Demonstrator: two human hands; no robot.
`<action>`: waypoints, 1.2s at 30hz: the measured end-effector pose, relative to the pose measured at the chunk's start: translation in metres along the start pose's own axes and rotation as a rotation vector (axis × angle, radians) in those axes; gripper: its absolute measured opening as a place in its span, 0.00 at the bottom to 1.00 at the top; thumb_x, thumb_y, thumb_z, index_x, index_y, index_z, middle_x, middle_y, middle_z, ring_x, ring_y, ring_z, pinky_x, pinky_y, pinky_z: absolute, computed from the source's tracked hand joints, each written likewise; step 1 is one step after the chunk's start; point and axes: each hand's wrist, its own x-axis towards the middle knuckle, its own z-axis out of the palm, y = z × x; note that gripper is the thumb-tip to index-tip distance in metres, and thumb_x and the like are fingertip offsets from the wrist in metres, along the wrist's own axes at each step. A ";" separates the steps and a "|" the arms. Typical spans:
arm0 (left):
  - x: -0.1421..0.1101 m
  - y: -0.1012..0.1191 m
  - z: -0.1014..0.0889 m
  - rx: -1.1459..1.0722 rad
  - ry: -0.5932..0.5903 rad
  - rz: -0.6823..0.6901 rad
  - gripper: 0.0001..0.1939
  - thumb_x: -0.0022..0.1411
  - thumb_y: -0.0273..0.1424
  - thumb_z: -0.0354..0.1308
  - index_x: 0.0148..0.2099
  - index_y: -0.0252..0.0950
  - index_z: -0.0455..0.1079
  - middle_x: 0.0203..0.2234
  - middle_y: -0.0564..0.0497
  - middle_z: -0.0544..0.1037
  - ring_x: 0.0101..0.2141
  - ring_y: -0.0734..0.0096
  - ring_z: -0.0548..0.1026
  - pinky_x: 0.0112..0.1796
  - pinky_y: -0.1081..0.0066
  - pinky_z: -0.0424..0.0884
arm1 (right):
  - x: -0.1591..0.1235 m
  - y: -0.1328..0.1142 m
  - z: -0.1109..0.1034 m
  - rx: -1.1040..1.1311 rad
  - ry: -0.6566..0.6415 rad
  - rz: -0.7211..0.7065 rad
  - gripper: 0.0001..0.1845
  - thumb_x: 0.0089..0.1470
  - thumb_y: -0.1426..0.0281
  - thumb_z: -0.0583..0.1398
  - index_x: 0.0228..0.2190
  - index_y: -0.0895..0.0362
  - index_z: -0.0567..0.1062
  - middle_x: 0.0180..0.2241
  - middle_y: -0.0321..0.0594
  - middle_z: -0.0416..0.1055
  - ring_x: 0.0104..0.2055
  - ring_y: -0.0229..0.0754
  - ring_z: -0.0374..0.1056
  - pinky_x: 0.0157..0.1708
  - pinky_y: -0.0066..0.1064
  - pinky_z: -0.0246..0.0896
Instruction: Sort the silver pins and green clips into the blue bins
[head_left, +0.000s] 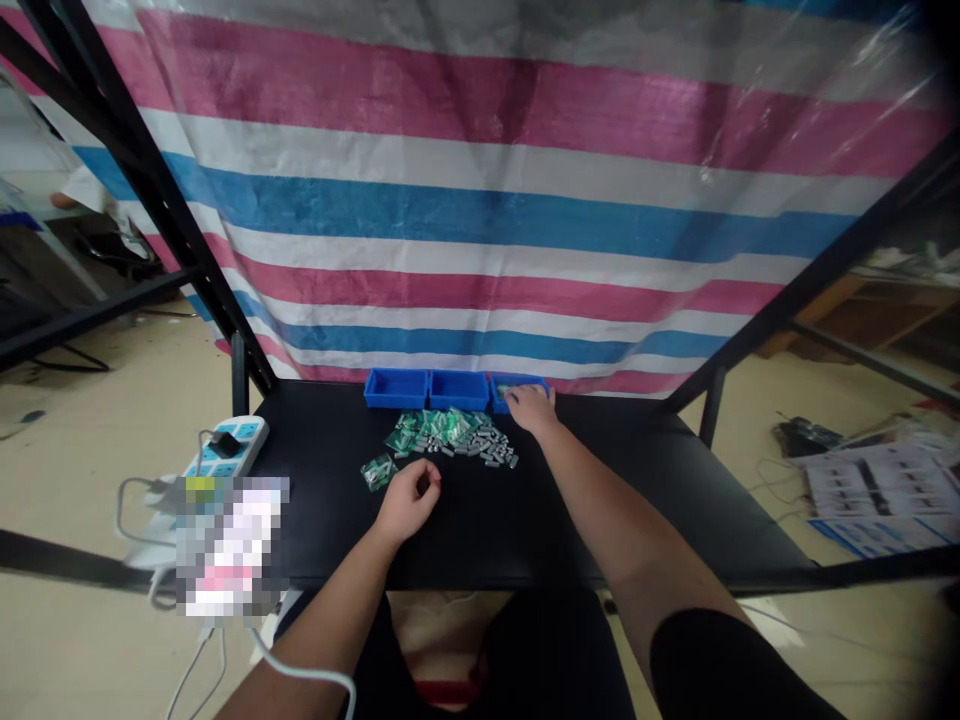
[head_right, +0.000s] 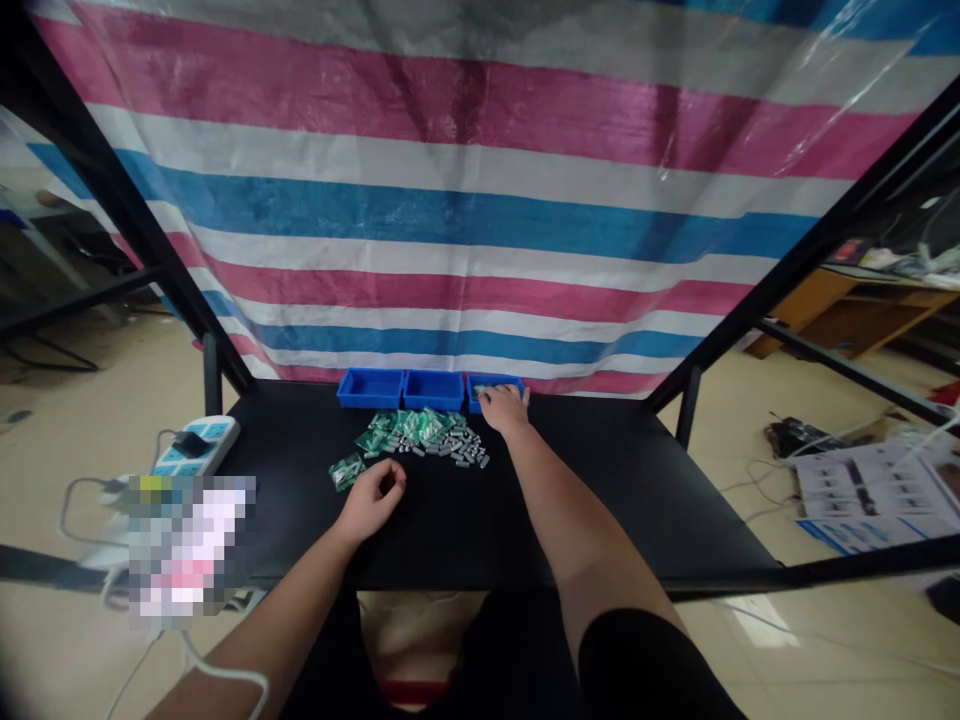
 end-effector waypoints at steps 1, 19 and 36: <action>0.000 0.000 0.000 -0.003 -0.001 -0.002 0.02 0.58 0.28 0.55 0.35 0.37 0.69 0.27 0.53 0.71 0.27 0.72 0.68 0.28 0.74 0.62 | -0.001 -0.002 -0.003 0.003 0.020 0.002 0.11 0.60 0.64 0.58 0.33 0.49 0.81 0.44 0.43 0.75 0.52 0.56 0.60 0.60 0.61 0.38; -0.006 0.006 -0.003 0.111 0.150 0.107 0.04 0.62 0.30 0.53 0.35 0.38 0.68 0.28 0.51 0.72 0.30 0.68 0.69 0.34 0.70 0.65 | -0.145 0.031 0.013 0.916 0.307 0.296 0.23 0.43 0.52 0.69 0.34 0.56 0.76 0.32 0.44 0.77 0.34 0.46 0.73 0.38 0.39 0.69; -0.036 -0.009 -0.070 0.831 0.389 -0.241 0.13 0.63 0.39 0.57 0.47 0.39 0.71 0.41 0.41 0.79 0.47 0.48 0.73 0.50 0.53 0.62 | -0.145 0.025 0.003 0.789 0.331 0.219 0.20 0.50 0.50 0.62 0.34 0.54 0.72 0.29 0.40 0.74 0.32 0.44 0.70 0.35 0.35 0.66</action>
